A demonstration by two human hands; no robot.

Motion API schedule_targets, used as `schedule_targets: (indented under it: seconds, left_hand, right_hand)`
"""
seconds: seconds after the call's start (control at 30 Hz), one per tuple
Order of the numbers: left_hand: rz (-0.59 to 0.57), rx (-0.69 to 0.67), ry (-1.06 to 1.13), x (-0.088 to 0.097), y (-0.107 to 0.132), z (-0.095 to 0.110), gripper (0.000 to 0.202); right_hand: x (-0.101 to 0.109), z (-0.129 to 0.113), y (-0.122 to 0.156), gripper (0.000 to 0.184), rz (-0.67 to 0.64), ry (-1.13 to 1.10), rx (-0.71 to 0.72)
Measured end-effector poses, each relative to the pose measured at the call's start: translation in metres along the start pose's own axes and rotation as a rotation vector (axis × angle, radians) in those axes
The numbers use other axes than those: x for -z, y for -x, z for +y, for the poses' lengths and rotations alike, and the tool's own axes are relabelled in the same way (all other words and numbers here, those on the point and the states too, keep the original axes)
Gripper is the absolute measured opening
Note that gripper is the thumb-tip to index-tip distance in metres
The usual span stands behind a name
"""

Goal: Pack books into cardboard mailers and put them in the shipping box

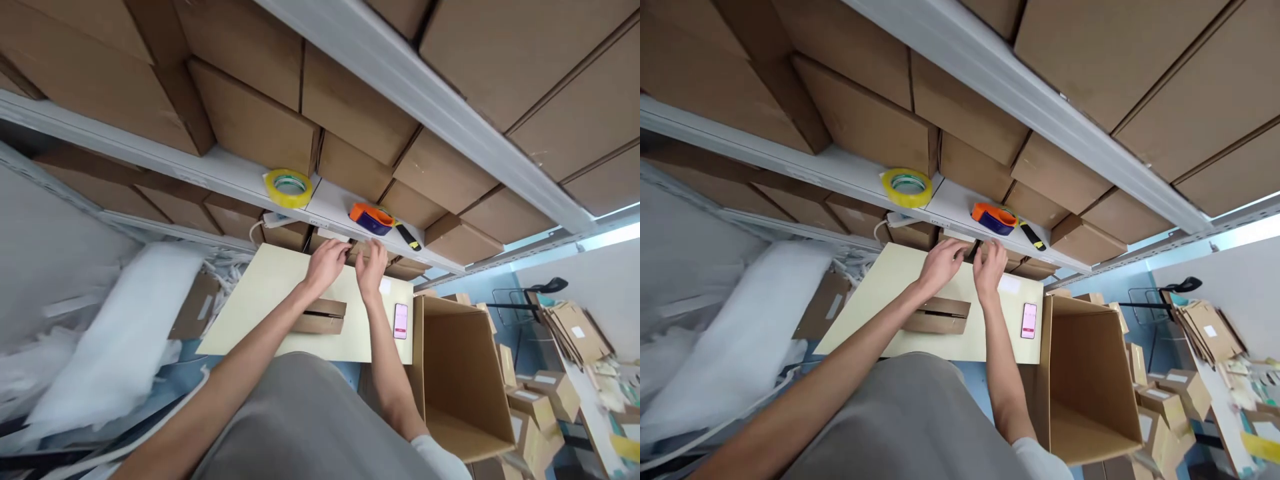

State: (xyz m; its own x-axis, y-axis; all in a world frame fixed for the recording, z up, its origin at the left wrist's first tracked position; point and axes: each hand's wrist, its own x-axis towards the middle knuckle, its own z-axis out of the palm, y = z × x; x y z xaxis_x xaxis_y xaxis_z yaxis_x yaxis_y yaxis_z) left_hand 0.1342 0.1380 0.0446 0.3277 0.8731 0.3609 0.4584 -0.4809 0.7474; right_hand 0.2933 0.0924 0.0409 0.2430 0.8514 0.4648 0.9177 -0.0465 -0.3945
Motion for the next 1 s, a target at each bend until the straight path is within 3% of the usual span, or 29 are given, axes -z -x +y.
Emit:
schedule_targets:
  seconds: [0.1, 0.2, 0.33, 0.53, 0.6, 0.7, 0.87, 1.0]
  left_hand:
    - [0.076, -0.072, 0.042, 0.006, -0.047, 0.044, 0.037]
    - [0.110, -0.101, 0.050, 0.013, -0.056, 0.062, 0.039]
    - [0.105, -0.092, 0.099, 0.016, -0.030, 0.045, 0.039]
    - [0.035, 0.078, 0.198, 0.007, 0.023, 0.003, 0.043]
    - [0.022, 0.123, 0.223, 0.008, 0.044, -0.004, 0.044]
    - [0.018, 0.175, 0.299, 0.019, 0.082, -0.006, 0.045]
    - [0.129, 0.266, 0.421, 0.048, 0.146, 0.006, 0.022]
    - [0.104, 0.369, 0.394, 0.065, 0.181, 0.006, 0.017]
  right_hand:
    - [0.016, -0.010, -0.073, 0.042, -0.092, 0.171, -0.019]
    - [0.018, -0.011, -0.112, 0.042, -0.259, 0.330, -0.107]
    - [0.015, -0.001, -0.125, 0.051, -0.414, 0.424, -0.013]
    - [0.021, 0.017, -0.122, 0.050, -0.425, 0.374, 0.086]
    - [0.022, 0.018, -0.104, 0.049, -0.391, 0.245, 0.095]
    - [0.023, 0.003, -0.046, 0.048, -0.330, -0.133, 0.030]
    - [0.026, -0.059, 0.083, 0.054, -0.399, -0.869, -0.313]
    - [0.026, -0.098, 0.138, 0.060, -0.430, -1.004, -0.539]
